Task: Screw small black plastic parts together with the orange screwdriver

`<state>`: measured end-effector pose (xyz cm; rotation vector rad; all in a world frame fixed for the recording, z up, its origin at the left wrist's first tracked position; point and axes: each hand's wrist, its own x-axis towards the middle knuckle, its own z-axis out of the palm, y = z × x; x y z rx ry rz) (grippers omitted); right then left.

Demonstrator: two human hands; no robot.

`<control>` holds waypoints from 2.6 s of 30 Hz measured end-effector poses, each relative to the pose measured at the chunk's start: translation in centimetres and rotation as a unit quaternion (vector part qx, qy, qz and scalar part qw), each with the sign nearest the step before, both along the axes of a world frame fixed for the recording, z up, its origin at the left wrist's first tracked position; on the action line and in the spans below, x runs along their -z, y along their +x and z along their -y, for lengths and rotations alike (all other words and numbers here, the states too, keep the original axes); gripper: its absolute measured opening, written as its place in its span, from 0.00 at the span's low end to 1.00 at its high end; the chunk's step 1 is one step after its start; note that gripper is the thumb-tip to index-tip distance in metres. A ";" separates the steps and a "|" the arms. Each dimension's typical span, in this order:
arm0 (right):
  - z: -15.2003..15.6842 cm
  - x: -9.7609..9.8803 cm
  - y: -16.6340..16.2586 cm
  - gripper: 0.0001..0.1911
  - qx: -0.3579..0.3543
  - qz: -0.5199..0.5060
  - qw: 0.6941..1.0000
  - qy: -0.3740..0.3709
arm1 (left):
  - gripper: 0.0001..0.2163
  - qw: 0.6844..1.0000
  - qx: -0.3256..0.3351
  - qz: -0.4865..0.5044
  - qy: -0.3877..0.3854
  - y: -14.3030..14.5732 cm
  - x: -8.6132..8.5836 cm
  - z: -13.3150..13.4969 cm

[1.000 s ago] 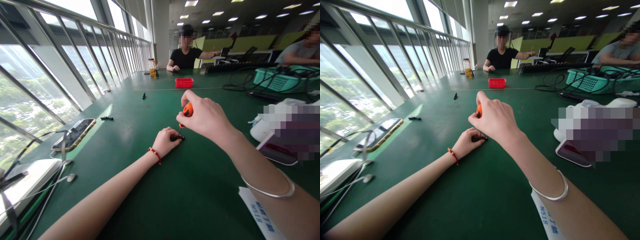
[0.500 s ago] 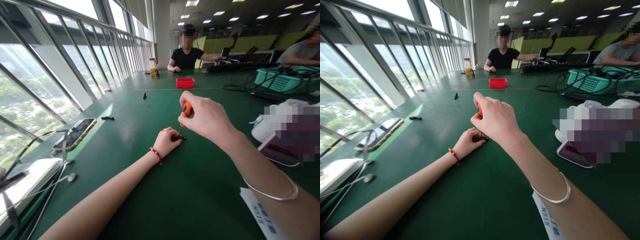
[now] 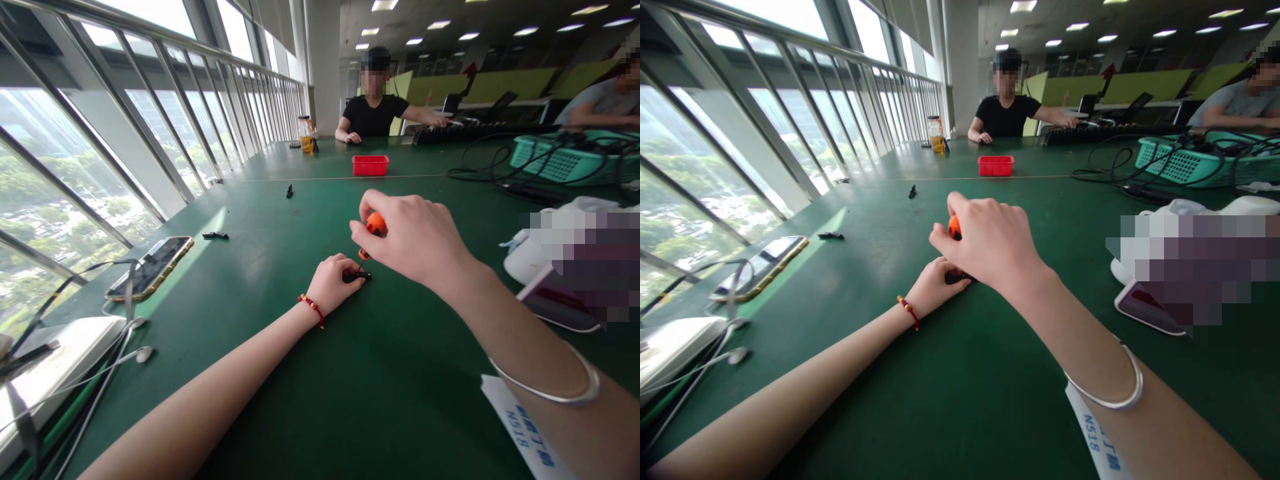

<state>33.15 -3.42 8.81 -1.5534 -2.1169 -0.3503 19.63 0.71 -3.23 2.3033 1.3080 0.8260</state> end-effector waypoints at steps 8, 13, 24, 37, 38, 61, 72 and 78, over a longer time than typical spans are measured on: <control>-0.2 0.2 0.0 0.10 -0.007 -0.034 0.999 -0.011 | 0.02 1.000 0.004 -0.001 0.001 0.0 -0.1 0.0; -0.6 0.3 0.3 0.10 0.000 -0.023 1.000 0.003 | 0.02 1.000 0.007 0.008 -0.007 0.0 0.0 0.0; -1.1 0.7 0.3 0.10 0.010 -0.048 0.999 -0.004 | 0.03 1.000 0.008 0.012 -0.013 -0.1 0.1 0.0; -1.3 0.9 0.5 0.12 0.037 -0.050 0.998 -0.001 | 0.03 1.000 0.007 0.012 -0.013 -0.1 0.0 0.0; -1.3 0.9 0.5 0.10 0.041 -0.051 0.998 -0.002 | 0.03 1.000 0.007 0.013 -0.014 -0.1 0.0 0.0; -1.2 0.7 0.4 0.13 0.041 -0.053 0.998 0.003 | 0.03 1.000 0.006 0.011 -0.015 0.0 0.0 0.1; -1.1 1.0 0.4 0.12 0.023 -0.069 0.997 0.006 | 0.03 1.000 0.008 0.011 -0.015 -0.1 0.0 0.0; -1.5 1.3 0.2 0.10 -0.010 -0.107 0.994 0.012 | 0.03 1.000 0.006 0.011 -0.013 0.0 0.0 0.0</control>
